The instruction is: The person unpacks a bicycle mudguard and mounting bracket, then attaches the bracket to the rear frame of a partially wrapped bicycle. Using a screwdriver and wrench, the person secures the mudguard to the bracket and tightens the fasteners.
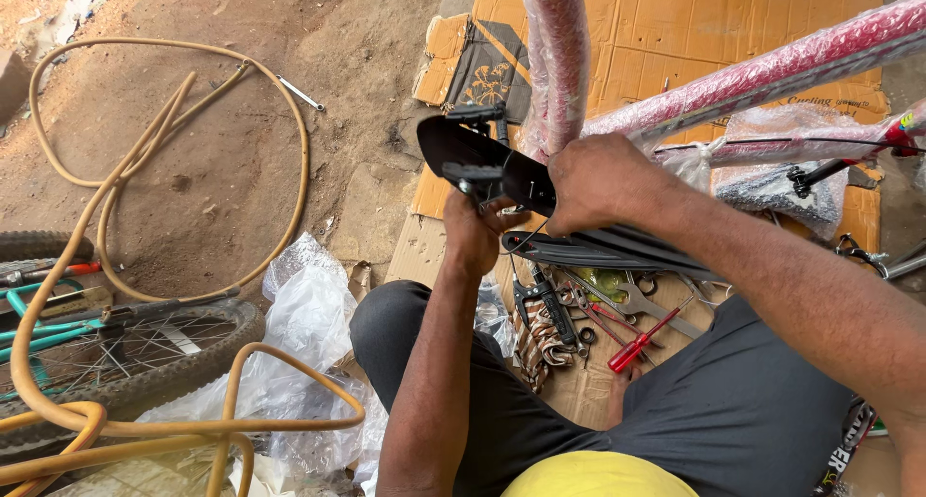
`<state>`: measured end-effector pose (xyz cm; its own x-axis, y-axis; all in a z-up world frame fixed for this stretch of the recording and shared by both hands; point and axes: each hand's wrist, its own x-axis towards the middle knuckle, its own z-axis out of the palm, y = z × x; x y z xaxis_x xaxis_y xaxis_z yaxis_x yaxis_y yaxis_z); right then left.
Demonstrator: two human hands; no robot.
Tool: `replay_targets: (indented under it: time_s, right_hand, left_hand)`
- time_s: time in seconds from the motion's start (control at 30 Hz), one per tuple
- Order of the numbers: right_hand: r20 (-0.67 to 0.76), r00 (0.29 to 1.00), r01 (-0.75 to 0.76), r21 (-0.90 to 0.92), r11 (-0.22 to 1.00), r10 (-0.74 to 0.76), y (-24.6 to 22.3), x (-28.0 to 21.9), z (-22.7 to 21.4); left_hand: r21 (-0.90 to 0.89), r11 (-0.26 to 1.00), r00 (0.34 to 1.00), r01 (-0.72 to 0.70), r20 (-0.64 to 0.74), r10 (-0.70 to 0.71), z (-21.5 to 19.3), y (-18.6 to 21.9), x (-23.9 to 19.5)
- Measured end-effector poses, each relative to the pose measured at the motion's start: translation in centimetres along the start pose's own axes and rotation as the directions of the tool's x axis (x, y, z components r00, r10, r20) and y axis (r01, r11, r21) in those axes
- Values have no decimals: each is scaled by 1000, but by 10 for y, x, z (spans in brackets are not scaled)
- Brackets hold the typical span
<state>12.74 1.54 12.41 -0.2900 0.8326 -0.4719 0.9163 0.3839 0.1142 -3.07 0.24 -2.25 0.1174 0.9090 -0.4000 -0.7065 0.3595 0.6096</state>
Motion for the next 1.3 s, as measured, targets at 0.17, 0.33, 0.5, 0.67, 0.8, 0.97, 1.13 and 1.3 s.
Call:
replay_targets:
  time_s: [0.17,0.33,0.5,0.67,0.8,0.97,1.13,1.3]
  right_hand:
    - [-117,992,-31,139,990,47,5,-5,22]
    - [-220,972,-4,342,940,85,20,-16,71]
    - [-708,706,163,139,977,-18,30,-21,120]
    - [-705,669,157,-177,972,-236,30,-22,99]
    - [-649,692,71,-373,925,-315,11,-45,57]
    - [-618,654,-45,-608,793,-437,-21,-62,-6]
    - [-589,463,-106,-779,618,-662,-65,-42,-57]
    - [-439,488,-205,-898,390,-754,-89,-5,-109]
  left_hand:
    - [-211,976,970,54,245,-1,-7,-24,6]
    - [-269,961,970,-69,205,127,-35,-33,36]
    - [-316,941,986,-125,67,153,-54,-7,31]
    - [-286,946,984,-153,45,173,-38,14,16]
    - [-346,917,975,-201,24,223,-33,10,22]
    - [-699,695,942,-168,95,323,-50,16,43]
    - [-825,529,936,-200,-1,353,-67,23,49]
    - [-916,357,931,-181,-43,362,-61,49,46]
